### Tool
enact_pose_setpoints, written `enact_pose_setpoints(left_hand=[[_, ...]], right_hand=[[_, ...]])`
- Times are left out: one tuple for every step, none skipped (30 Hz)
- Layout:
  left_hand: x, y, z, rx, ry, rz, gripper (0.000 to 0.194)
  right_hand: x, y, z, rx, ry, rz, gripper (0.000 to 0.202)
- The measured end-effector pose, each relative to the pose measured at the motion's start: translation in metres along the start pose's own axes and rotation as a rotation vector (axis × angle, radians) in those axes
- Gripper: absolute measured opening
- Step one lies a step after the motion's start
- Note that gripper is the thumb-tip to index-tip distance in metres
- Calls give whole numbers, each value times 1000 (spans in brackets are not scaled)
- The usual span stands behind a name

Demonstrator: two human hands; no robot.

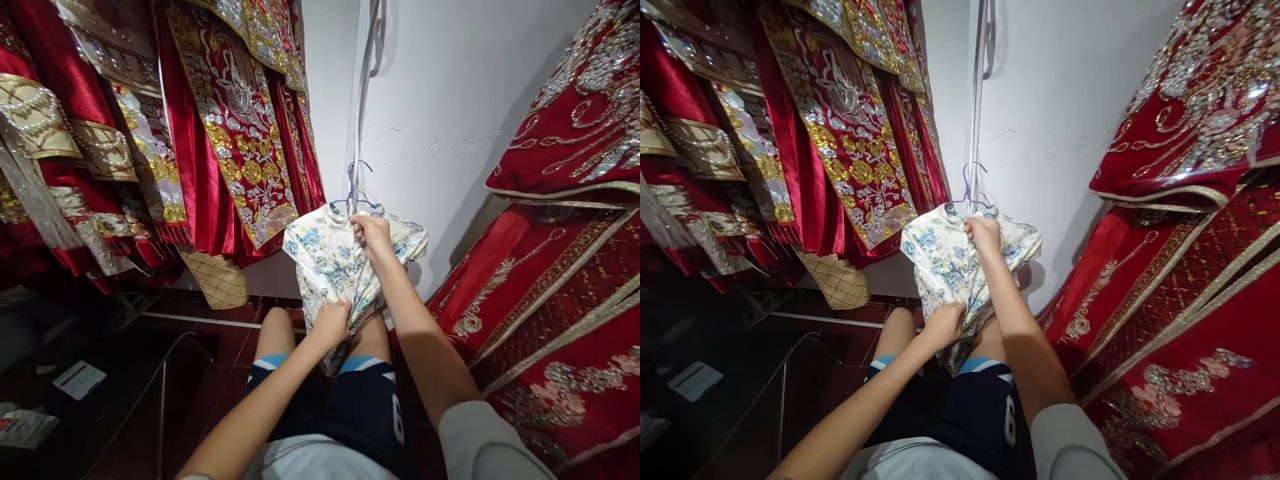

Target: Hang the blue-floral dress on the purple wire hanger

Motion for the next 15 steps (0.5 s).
enact_pose_setpoints(left_hand=[[-2, -3, 2, -37, 15, 19, 19], [-3, -9, 6, -54, 37, 6, 19], [-4, -21, 11, -40, 60, -42, 18], [-5, -38, 17, 11, 81, -119, 18], [-7, -59, 24, 93, 99, -213, 19], [-8, -84, 31, 204, 113, -314, 24], [-10, -109, 39, 323, 118, -404, 30], [-11, -133, 47, 427, 132, -460, 37], [-7, -153, 54, 508, 180, -472, 39], [0, -170, 62, 554, 241, -445, 36], [8, -182, 70, 560, 292, -392, 31], [17, -189, 78, 547, 329, -322, 26], [25, -194, 84, 527, 355, -251, 22], [32, -198, 88, 511, 370, -191, 20], [38, -202, 91, 512, 378, -152, 19]], right_hand=[[-3, 4, 2, -23, -22, 7, 15], [-5, 6, 1, -51, -42, 19, 14], [-5, 8, -2, -79, -56, 31, 13], [-4, 8, -6, -98, -63, 42, 12], [-3, 6, -10, -108, -65, 50, 11], [-2, 5, -14, -115, -68, 58, 10], [-2, 3, -17, -119, -72, 68, 10], [-2, 2, -19, -129, -81, 82, 10], [-4, 2, -20, -140, -93, 98, 10], [-5, 2, -20, -151, -107, 112, 11], [-6, 2, -19, -158, -117, 118, 13], [-6, 1, -17, -160, -123, 114, 15], [-5, 1, -15, -157, -127, 98, 16], [-3, -1, -12, -148, -131, 70, 17], [1, -3, -11, -133, -137, 29, 17]])
Point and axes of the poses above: each hand's wrist, its own z-axis towards the middle knuckle, its own y-axis out of the palm, x = y × z, the point moved 7 cm from there along z, towards the middle knuckle, and after that the axes turned 9 degrees about -y, right-handed, at the moved point
